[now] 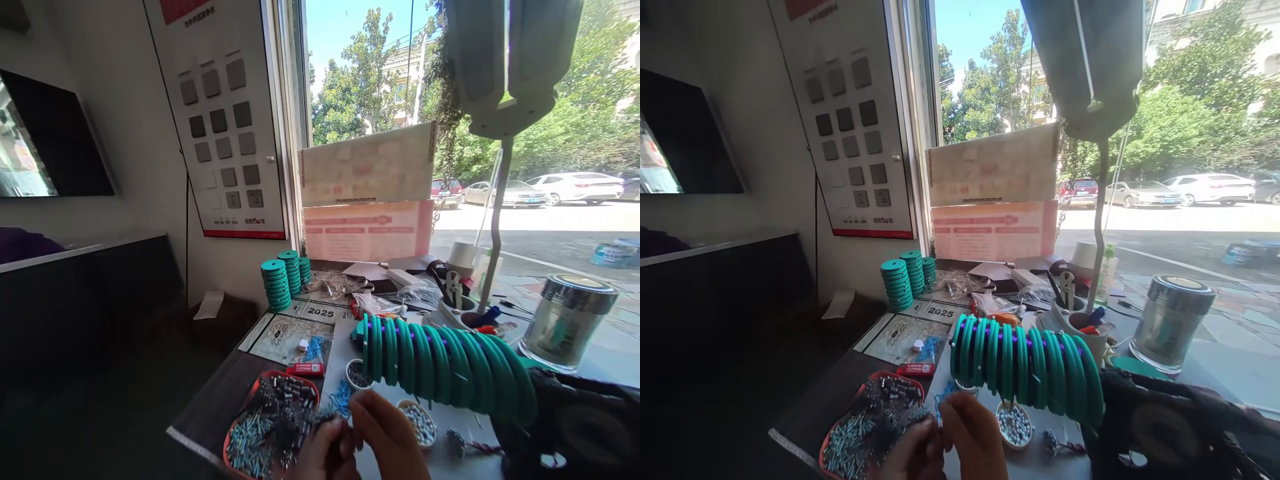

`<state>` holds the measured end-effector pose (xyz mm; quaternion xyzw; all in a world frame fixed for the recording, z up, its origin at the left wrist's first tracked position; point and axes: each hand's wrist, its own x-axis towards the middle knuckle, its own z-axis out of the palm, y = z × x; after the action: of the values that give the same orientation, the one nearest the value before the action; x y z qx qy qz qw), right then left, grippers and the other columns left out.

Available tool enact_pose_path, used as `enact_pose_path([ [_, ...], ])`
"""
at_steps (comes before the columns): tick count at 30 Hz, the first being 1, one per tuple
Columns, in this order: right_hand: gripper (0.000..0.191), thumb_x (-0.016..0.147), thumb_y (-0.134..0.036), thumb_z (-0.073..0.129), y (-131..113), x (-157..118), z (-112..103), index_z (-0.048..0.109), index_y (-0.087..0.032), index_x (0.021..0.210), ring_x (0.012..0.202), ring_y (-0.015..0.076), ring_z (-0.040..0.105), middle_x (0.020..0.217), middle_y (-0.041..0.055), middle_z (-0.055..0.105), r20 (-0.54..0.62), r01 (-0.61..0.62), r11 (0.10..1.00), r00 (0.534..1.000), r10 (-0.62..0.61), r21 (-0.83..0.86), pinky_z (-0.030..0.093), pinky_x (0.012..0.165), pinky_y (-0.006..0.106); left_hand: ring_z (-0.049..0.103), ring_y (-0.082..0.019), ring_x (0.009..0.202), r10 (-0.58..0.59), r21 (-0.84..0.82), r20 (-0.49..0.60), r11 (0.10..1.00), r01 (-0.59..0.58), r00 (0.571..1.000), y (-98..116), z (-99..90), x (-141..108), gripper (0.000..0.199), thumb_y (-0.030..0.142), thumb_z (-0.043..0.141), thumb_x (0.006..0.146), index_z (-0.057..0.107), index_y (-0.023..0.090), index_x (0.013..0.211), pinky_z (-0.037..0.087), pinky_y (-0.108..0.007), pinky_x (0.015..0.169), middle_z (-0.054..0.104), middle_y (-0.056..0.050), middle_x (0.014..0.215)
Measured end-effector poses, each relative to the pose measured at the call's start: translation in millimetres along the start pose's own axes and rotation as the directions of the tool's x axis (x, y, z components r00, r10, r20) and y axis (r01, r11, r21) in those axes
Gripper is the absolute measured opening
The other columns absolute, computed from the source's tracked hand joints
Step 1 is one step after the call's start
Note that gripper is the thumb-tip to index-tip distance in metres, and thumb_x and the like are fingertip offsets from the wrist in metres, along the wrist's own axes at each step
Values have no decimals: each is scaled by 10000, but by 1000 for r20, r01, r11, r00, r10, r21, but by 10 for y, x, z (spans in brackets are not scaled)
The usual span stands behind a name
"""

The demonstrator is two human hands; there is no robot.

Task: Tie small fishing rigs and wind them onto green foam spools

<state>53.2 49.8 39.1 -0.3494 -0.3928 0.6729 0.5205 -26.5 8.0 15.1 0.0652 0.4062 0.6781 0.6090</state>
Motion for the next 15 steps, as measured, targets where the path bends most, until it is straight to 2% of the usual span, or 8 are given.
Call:
enact_pose_path([
  [3, 221, 484, -336, 718, -9, 52, 165, 631, -164, 593, 446, 117, 466, 452, -29, 535, -51, -12, 999, 999, 15, 45, 399, 452, 205, 339, -23, 324, 28, 15, 6, 1000, -28, 1000, 128, -14, 52, 270, 313, 666, 589, 479, 133, 512, 205, -157, 349, 402, 52, 407],
  [6, 155, 509, -299, 689, -32, 94, 261, 624, -171, 567, 441, 111, 453, 433, -38, 522, -9, 25, 999, 1000, -25, 42, 384, 443, 193, 287, -9, 288, 49, 8, 22, 999, -49, 999, 211, -2, 93, 287, 321, 665, 586, 461, 138, 500, 178, -157, 332, 372, 66, 378],
  [10, 153, 530, -300, 682, -40, 113, 269, 626, -167, 580, 439, 113, 462, 427, -37, 533, 8, 65, 998, 998, -65, 22, 381, 438, 189, 245, 11, 266, 64, -30, 41, 998, -63, 997, 229, 32, 116, 272, 292, 670, 577, 454, 138, 518, 161, -151, 316, 418, 65, 411],
  [15, 189, 517, -319, 701, -8, 123, 228, 631, -160, 592, 451, 113, 472, 448, -32, 551, -7, 54, 998, 999, -53, 23, 396, 454, 189, 283, 5, 271, 33, -72, 26, 997, -32, 999, 207, 43, 124, 238, 265, 674, 572, 476, 134, 560, 172, -141, 315, 435, 65, 419],
])
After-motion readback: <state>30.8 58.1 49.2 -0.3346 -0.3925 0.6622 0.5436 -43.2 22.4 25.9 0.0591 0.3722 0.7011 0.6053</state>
